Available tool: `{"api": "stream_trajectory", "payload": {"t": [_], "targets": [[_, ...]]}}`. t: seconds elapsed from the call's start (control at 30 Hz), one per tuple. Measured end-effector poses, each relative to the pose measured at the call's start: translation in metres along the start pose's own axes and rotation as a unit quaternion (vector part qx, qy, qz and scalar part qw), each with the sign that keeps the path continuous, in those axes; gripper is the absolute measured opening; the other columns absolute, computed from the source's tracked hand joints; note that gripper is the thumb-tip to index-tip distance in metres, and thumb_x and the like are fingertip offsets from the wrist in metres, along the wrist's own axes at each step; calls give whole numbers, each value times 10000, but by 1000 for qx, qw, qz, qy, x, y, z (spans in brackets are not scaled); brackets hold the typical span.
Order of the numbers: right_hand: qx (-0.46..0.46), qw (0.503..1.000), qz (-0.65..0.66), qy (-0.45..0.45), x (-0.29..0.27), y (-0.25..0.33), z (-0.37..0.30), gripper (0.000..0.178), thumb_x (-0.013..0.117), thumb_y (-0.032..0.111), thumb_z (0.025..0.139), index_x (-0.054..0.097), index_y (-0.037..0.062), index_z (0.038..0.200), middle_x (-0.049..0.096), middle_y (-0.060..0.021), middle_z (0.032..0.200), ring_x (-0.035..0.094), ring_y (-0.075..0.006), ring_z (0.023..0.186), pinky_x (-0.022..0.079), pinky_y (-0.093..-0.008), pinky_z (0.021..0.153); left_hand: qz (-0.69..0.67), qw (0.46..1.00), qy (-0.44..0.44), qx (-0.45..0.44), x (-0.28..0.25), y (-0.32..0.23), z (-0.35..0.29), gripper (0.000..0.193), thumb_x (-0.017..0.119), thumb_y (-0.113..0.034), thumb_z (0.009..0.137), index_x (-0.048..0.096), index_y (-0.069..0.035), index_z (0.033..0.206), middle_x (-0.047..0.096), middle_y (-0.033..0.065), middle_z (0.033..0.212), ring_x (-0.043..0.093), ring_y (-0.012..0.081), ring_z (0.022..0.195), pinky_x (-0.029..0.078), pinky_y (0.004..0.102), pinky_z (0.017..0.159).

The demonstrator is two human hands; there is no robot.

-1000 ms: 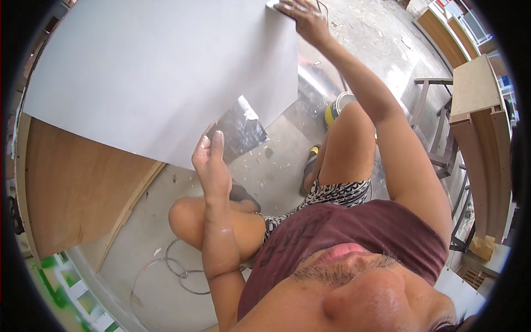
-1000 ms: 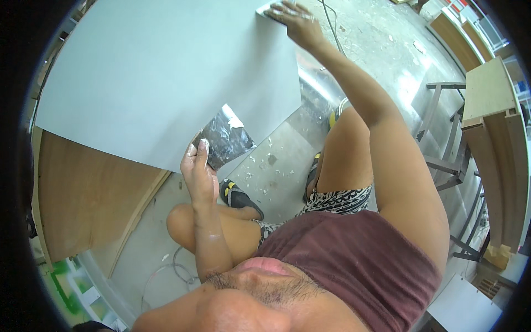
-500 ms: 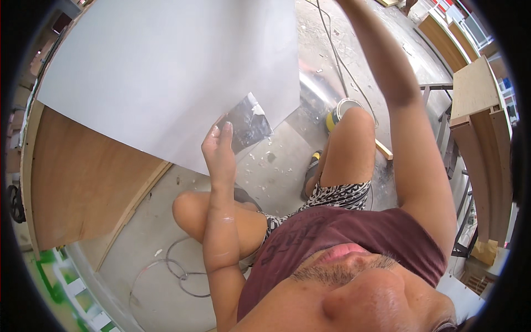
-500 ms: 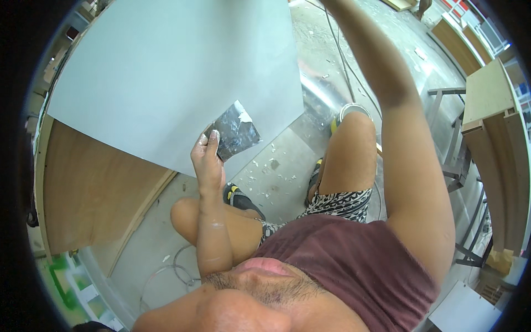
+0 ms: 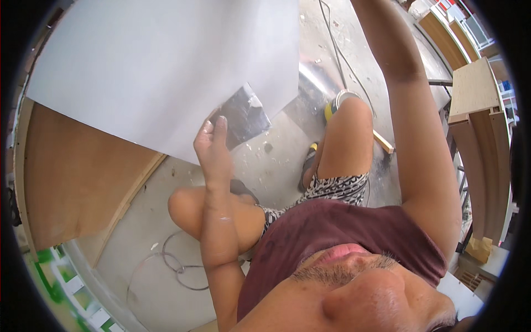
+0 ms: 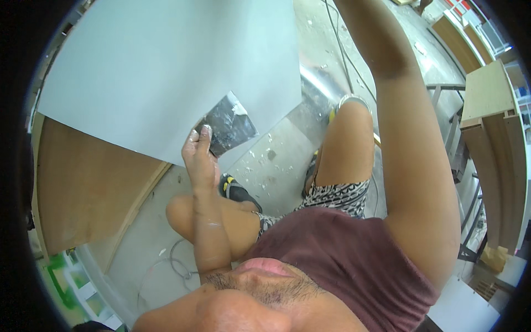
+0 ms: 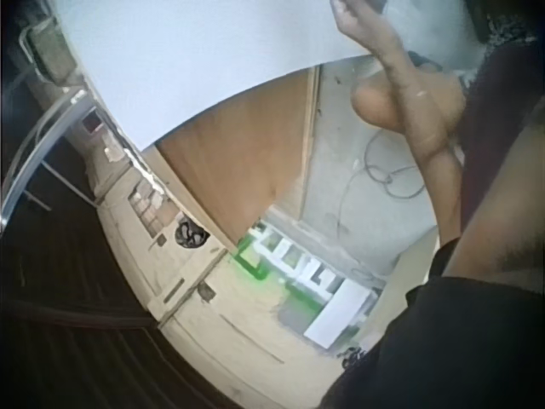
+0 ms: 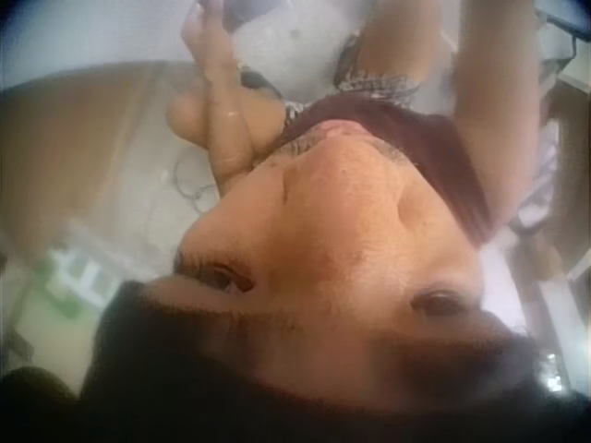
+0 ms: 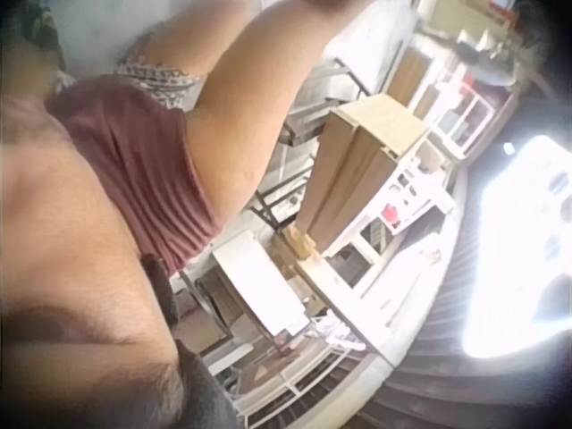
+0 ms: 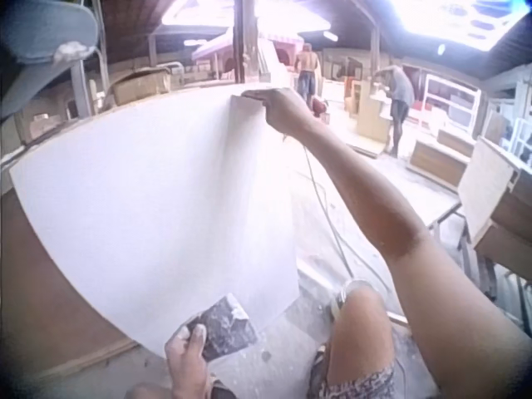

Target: The person applies putty onto a white panel, mixing the paste between metal putty knives and smoothing it onto the surface using the tools and by hand.

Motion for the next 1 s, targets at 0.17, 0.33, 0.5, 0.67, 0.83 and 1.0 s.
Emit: {"api": "stream_trajectory", "payload": {"t": [0.17, 0.33, 0.5, 0.67, 0.83, 1.0], "targets": [[-74, 996, -36, -25, 57, -13, -99, 626, 437, -110, 753, 683, 169, 1256, 658, -134, 1265, 600, -310, 1218, 509, -412, 992, -13, 1000, -1, -6, -4, -8, -5, 260, 548, -87, 1014, 614, 82, 1200, 668, 68, 1064, 585, 87, 950, 466, 236, 874], [-63, 996, -41, 39, 133, -22, -237, 579, 493, -85, 777, 678, 185, 1254, 673, -89, 1224, 595, -338, 1195, 475, -443, 1023, -6, 1000, -8, -3, -14, -6, -6, 247, 533, -102, 1021, 567, 85, 1178, 640, 123, 1114, 610, 152, 1029, 502, 308, 915], [-69, 973, -189, 111, 183, -61, -343, 530, 512, 65, 935, 566, 359, 1372, 548, 47, 1444, 482, -209, 1362, 419, -422, 1116, -11, 1000, 24, -15, 0, -2, -4, 301, 547, -88, 1018, 592, 96, 1252, 654, 76, 1095, 578, 81, 982, 462, 238, 882], [-76, 927, -134, 342, 194, -49, -381, 558, 509, 29, 920, 569, 319, 1393, 610, -11, 1373, 524, -220, 1322, 407, -403, 1126, -5, 1000, 7, 0, -2, -1, -1, 213, 535, -100, 1024, 594, 66, 1144, 649, 91, 1069, 611, 127, 978, 502, 297, 892], [394, 898, 193, -25, 146, -88, -345, 353, 618, 61, 881, 624, -22, 1223, 725, -176, 953, 712, -265, 878, 549, -367, 771, 1, 1000, 19, 6, 2, 3, 6, 244, 544, -109, 1023, 607, 74, 1172, 657, 84, 1080, 602, 115, 987, 482, 274, 902], [668, 602, 430, -83, 196, -111, -379, 255, 681, -38, 822, 552, -67, 1041, 614, -171, 886, 674, -328, 823, 609, -483, 702, 17, 1000, 24, -1, 4, 2, 6, 256, 551, -122, 1023, 624, 80, 1162, 664, 65, 1041, 581, 89, 945, 460, 244, 877]]}}
Point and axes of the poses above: each hand's wrist, its own z-axis towards the middle knuckle, its own x-axis out of the palm, y = z × x, the point moved 6 cm from there along z, towards the middle knuckle
